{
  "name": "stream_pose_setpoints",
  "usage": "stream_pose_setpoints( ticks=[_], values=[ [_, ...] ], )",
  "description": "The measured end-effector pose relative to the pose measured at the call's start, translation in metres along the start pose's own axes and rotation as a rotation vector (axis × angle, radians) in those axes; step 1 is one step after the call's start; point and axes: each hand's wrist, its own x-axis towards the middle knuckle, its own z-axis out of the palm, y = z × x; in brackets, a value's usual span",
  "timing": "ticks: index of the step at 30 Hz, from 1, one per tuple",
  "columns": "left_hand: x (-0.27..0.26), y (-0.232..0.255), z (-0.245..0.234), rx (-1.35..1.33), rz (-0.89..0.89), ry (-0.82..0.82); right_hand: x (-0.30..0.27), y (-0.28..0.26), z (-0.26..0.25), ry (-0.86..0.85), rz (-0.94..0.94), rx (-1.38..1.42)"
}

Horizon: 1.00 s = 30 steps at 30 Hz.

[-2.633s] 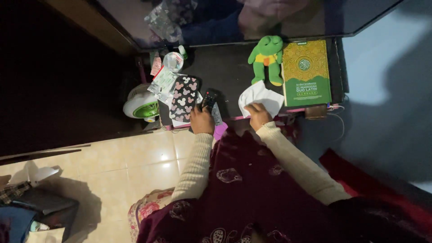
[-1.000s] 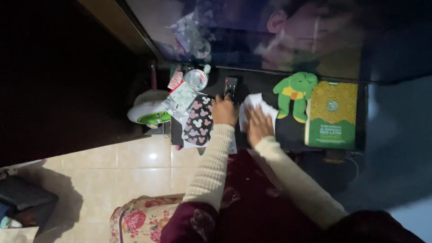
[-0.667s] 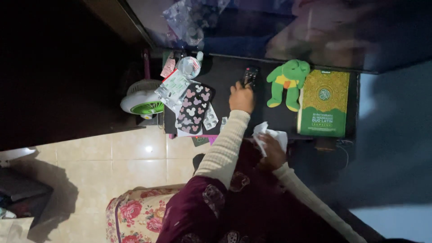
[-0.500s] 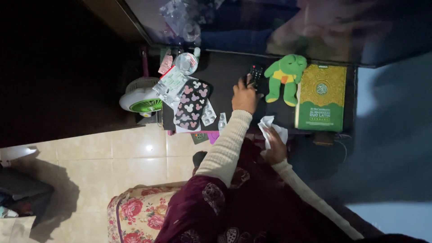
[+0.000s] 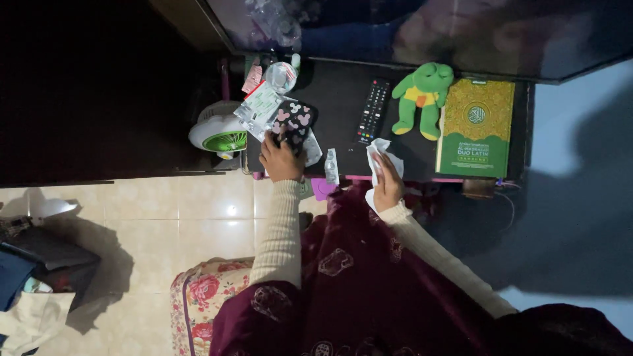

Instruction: Cleaning the television screen and surrounding objects on a shelf with a cloth.

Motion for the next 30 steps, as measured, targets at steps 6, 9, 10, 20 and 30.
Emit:
stream_pose_setpoints(
  ticks=[6,9,10,20,30],
  values=[
    [0.010,0.008,-0.004,0.048,-0.069,-0.074,-0.007,0.048,-0.007,0.064,0.023,-0.243],
    [0.006,0.024,-0.025,-0.033,-0.012,0.073,-0.020,0.071,0.001,0.025,0.021,-0.400],
    [0.003,0.032,-0.036,-0.070,-0.003,0.074,-0.022,0.062,0.001,-0.096,-0.061,-0.395],
    [-0.031,0.094,-0.031,-0.223,0.336,-0.245,-0.063,0.150,0.013,-0.355,-0.059,-0.753],
    [-0.068,0.169,0.064,0.097,0.751,-0.396,-0.096,0.075,-0.071,-0.377,-0.197,-0.384]
  ],
)
